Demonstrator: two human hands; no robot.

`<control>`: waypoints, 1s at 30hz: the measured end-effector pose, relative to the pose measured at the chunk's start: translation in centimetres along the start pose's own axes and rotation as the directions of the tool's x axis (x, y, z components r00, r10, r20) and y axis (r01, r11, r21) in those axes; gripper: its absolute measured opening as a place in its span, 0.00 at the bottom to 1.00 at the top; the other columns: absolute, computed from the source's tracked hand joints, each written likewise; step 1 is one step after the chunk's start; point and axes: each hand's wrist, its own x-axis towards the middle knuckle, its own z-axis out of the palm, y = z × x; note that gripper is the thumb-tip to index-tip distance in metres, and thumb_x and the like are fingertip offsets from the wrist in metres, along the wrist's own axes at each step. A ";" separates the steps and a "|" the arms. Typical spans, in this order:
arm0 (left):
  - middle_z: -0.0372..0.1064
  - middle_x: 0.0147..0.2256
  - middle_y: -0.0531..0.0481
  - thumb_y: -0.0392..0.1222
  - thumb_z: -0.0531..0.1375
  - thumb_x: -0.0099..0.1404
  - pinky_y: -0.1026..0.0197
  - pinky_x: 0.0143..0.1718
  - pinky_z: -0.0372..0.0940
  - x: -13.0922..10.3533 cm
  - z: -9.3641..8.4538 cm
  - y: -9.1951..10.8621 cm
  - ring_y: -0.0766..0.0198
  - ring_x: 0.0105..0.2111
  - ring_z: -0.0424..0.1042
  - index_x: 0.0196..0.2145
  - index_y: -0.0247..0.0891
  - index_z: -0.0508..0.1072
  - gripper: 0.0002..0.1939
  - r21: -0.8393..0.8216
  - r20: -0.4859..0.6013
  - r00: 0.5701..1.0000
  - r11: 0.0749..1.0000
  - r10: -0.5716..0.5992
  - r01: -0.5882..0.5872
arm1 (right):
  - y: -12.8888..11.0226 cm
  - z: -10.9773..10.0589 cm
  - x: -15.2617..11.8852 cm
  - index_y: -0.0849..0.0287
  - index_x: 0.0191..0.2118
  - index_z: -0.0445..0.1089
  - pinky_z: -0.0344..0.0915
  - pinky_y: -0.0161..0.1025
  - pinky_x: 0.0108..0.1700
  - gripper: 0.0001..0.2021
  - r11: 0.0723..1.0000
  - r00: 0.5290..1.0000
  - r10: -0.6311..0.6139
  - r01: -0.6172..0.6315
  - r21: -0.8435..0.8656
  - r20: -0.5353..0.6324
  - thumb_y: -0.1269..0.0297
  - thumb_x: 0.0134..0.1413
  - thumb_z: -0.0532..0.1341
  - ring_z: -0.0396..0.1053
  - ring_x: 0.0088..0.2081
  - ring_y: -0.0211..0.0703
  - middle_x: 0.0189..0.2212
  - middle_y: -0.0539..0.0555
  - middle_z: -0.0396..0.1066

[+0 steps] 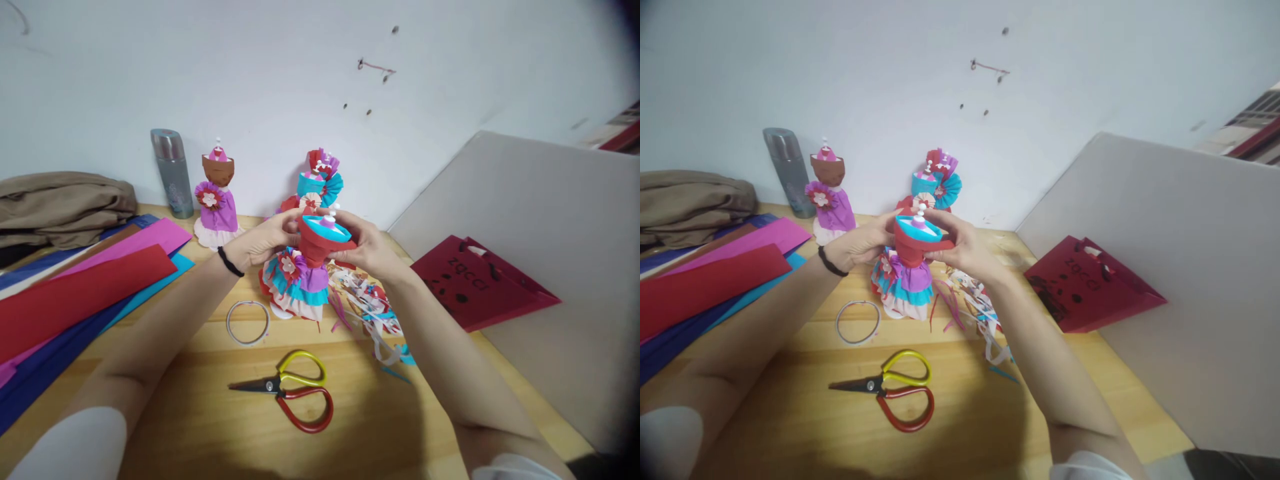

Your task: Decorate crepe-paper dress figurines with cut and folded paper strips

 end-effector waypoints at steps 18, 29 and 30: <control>0.80 0.35 0.42 0.37 0.73 0.50 0.60 0.39 0.71 -0.9 0.0 1.2 0.60 0.33 0.78 0.41 0.31 0.80 0.19 0.034 -0.022 0.992 0.991 -0.126 0.127 | 1.4 0.8 -0.2 0.54 0.52 0.75 0.74 0.39 0.42 0.30 0.978 0.995 0.012 0.008 0.210 -0.097 0.66 0.37 0.76 0.76 0.41 0.42 0.48 0.53 0.76; 0.80 0.38 0.45 0.36 0.67 0.54 0.57 0.50 0.68 -3.6 -0.2 5.2 0.57 0.41 0.78 0.40 0.34 0.82 0.14 0.297 0.098 0.986 0.950 -0.136 0.102 | 0.4 2.0 0.1 0.58 0.52 0.74 0.73 0.36 0.33 0.30 0.950 0.998 0.033 -0.013 0.313 -0.060 0.66 0.38 0.75 0.75 0.32 0.38 0.39 0.53 0.77; 0.80 0.41 0.44 0.37 0.67 0.55 0.56 0.51 0.67 -3.9 0.1 5.4 0.56 0.43 0.77 0.42 0.34 0.81 0.16 0.323 0.110 0.982 0.940 -0.150 0.108 | 0.2 2.1 0.2 0.58 0.51 0.74 0.73 0.36 0.33 0.29 0.946 0.998 0.032 -0.012 0.323 -0.057 0.66 0.38 0.75 0.75 0.31 0.38 0.38 0.53 0.77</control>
